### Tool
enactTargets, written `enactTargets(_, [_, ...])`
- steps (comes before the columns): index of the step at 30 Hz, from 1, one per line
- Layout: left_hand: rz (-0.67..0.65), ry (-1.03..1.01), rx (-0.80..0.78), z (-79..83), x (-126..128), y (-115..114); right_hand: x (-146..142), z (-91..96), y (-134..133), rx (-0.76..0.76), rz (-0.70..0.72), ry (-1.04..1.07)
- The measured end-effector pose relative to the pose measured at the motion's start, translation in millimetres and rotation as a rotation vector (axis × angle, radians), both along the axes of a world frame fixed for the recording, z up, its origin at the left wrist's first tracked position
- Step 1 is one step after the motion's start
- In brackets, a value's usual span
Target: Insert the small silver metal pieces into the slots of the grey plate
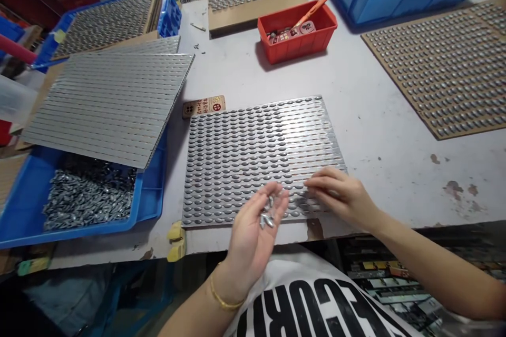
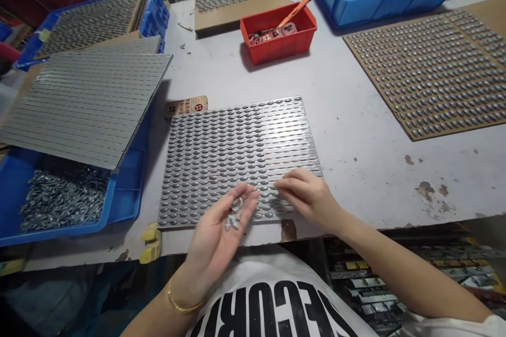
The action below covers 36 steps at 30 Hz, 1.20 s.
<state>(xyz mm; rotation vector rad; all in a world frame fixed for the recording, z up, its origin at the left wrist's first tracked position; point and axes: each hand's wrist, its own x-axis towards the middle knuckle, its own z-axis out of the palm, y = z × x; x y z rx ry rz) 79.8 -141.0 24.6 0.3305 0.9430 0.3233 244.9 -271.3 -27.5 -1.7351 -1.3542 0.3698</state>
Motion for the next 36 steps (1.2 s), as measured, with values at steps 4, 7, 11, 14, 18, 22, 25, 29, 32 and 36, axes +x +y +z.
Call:
enactTargets(4, [0.090, 0.067, 0.061, 2.1, -9.4, 7.5, 14.3, -10.9, 5.8, -0.123, -0.053, 0.040])
enactTargets(7, [0.024, 0.103, 0.010, -4.4, -11.9, 0.7, 13.2, -20.2, 15.4, -0.139, -0.027, -0.030])
enactTargets(11, [-0.059, 0.074, 0.003, -8.0, -10.6, -7.3, 10.0, -25.6, 23.6, -0.186, -0.033, -0.123])
enactTargets(14, [-0.121, 0.063, -0.020, -9.8, -9.3, -8.4, 9.9, -25.4, 25.4, -0.222, -0.017, -0.194])
enactTargets(18, [-0.157, 0.038, -0.003, -14.9, -7.5, -8.3, 9.7, -24.2, 27.1, -0.277, -0.031, -0.269])
enactTargets(22, [-0.143, 0.014, 0.000, -18.9, -4.1, -8.3, 10.5, -22.7, 28.4, -0.304, -0.029, -0.274])
enactTargets(25, [-0.099, 0.000, -0.027, -20.0, -0.8, -7.5, 10.5, -15.9, 27.0, -0.263, -0.030, -0.186])
enactTargets(29, [-0.073, -0.033, -0.075, -20.5, 5.0, -6.1, 2.2, 1.5, 23.9, -0.108, 0.068, -0.112])
enactTargets(32, [-0.065, -0.075, -0.092, -21.1, 10.3, -6.7, -6.9, 11.3, 24.8, -0.057, 0.234, -0.176])
enactTargets(36, [-0.087, -0.139, -0.108, -21.7, 15.7, -7.8, -10.5, 9.3, 27.6, 0.003, 0.311, -0.244])
